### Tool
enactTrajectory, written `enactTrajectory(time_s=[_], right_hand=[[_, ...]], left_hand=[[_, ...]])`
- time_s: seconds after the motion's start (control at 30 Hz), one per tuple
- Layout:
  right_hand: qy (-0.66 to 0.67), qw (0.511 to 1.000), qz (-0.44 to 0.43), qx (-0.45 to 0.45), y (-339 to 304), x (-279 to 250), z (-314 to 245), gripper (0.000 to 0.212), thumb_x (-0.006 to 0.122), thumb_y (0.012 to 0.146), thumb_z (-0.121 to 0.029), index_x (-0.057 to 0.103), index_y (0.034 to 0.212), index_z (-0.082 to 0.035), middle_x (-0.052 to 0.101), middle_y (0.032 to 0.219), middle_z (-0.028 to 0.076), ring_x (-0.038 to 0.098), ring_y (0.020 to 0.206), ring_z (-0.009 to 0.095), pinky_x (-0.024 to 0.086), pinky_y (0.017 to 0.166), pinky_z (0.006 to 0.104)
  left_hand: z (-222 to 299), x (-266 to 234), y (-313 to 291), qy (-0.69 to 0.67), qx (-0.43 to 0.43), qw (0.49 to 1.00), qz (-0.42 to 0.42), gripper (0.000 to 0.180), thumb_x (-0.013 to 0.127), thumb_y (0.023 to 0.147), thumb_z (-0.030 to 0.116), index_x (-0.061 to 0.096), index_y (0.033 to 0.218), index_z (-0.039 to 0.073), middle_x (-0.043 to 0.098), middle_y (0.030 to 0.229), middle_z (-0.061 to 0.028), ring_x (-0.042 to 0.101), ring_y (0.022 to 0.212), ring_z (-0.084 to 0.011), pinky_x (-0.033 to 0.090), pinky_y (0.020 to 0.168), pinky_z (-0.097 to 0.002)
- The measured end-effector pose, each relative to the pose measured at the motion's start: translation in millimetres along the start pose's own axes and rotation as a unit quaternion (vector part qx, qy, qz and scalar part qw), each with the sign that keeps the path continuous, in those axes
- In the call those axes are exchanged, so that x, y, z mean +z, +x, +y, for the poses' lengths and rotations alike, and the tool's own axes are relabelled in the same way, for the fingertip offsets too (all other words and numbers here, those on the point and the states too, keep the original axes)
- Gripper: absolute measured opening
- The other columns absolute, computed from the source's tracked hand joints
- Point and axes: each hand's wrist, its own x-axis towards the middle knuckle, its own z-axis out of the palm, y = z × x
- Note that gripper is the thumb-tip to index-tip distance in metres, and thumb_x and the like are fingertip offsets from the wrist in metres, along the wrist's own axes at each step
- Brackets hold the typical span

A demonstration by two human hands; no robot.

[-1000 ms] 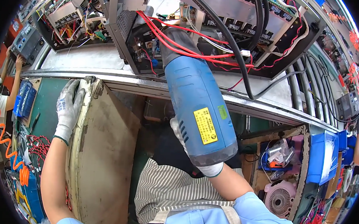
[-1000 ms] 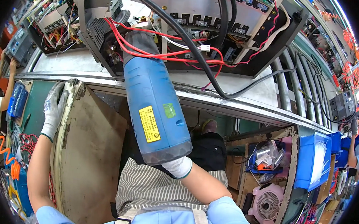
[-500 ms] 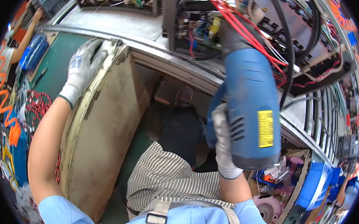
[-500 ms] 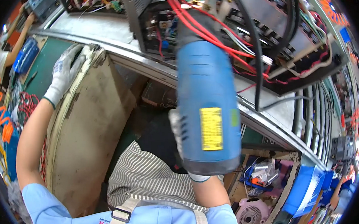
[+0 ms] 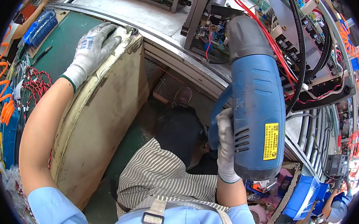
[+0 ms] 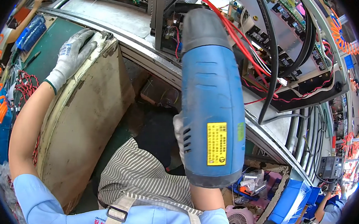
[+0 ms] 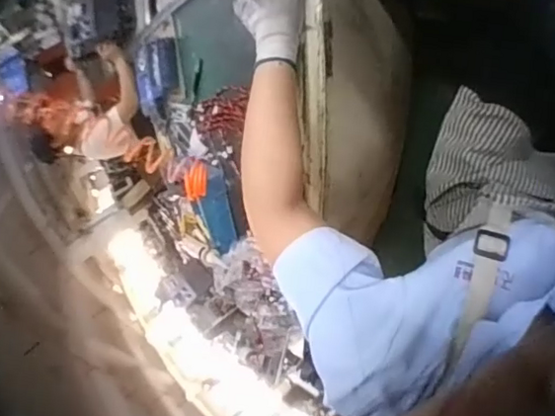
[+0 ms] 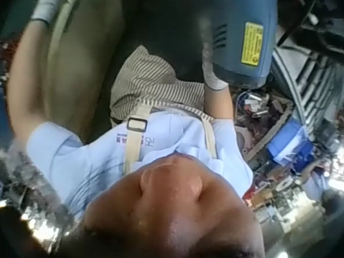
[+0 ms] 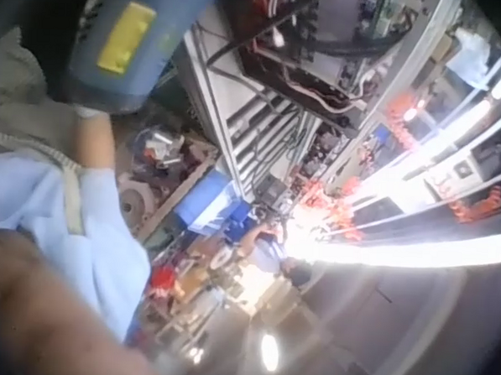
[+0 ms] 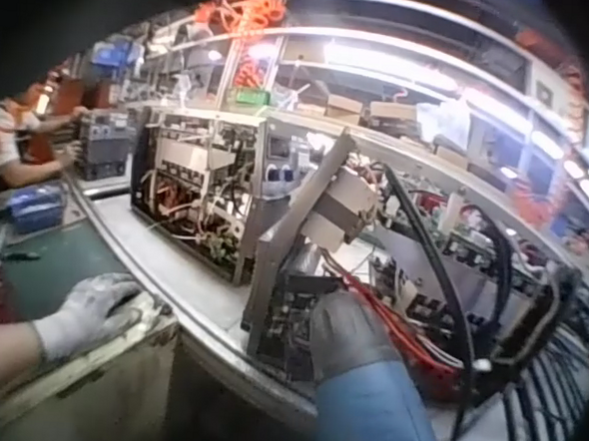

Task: The person assembles and wires electronic components by connecting internal cables to a circuit board within an electronic chassis. A heat gun is used to secure the connections.

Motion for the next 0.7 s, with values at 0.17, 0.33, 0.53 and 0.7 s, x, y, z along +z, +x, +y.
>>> enactTrajectory(time_s=[0.17, 0.33, 0.53, 0.7], right_hand=[[0.47, 0.852, -0.156, 0.171, 10, -18, 18, 0.038, 0.058, 0.1, -0.024, 0.053, 0.129, 0.0, 0.06, 0.115, 0.011, 0.062, 0.096, 0.016, 0.049, 0.088, 0.028], [0.671, 0.665, -0.007, 0.327, 8, -8, -12, 0.039, 0.055, 0.102, -0.028, 0.053, 0.127, 0.003, 0.061, 0.107, 0.016, 0.064, 0.083, 0.018, 0.051, 0.078, 0.0264], [-0.207, 0.974, 0.058, 0.07, 11, -18, 34, 0.031, 0.053, 0.103, -0.029, 0.048, 0.123, -0.006, 0.055, 0.111, 0.004, 0.053, 0.098, 0.008, 0.049, 0.092, 0.0273], [0.049, 0.99, -0.022, 0.134, -4, -27, 44, 0.039, 0.058, 0.1, -0.029, 0.049, 0.128, -0.004, 0.054, 0.119, 0.005, 0.054, 0.112, 0.01, 0.047, 0.099, 0.0297]], left_hand=[[4, 2, 3, -0.002, 0.007, 1.0, 0.001, 0.054, 0.056, 0.097, 0.046, 0.059, 0.135, 0.008, 0.053, 0.143, -0.0157, 0.048, 0.134, -0.0335, 0.036, 0.113, -0.0425], [4, 1, 3, -0.007, -0.003, 1.0, -0.004, 0.054, 0.056, 0.096, 0.046, 0.059, 0.134, 0.008, 0.053, 0.143, -0.0154, 0.048, 0.133, -0.0335, 0.036, 0.113, -0.0427], [11, 1, 7, -0.012, 0.003, 1.0, 0.001, 0.054, 0.056, 0.096, 0.046, 0.059, 0.135, 0.008, 0.053, 0.144, -0.0154, 0.048, 0.133, -0.0331, 0.036, 0.113, -0.0424], [6, 2, 4, -0.006, 0.004, 1.0, -0.002, 0.054, 0.055, 0.097, 0.046, 0.059, 0.135, 0.008, 0.052, 0.144, -0.0156, 0.048, 0.134, -0.0332, 0.036, 0.114, -0.0421]])
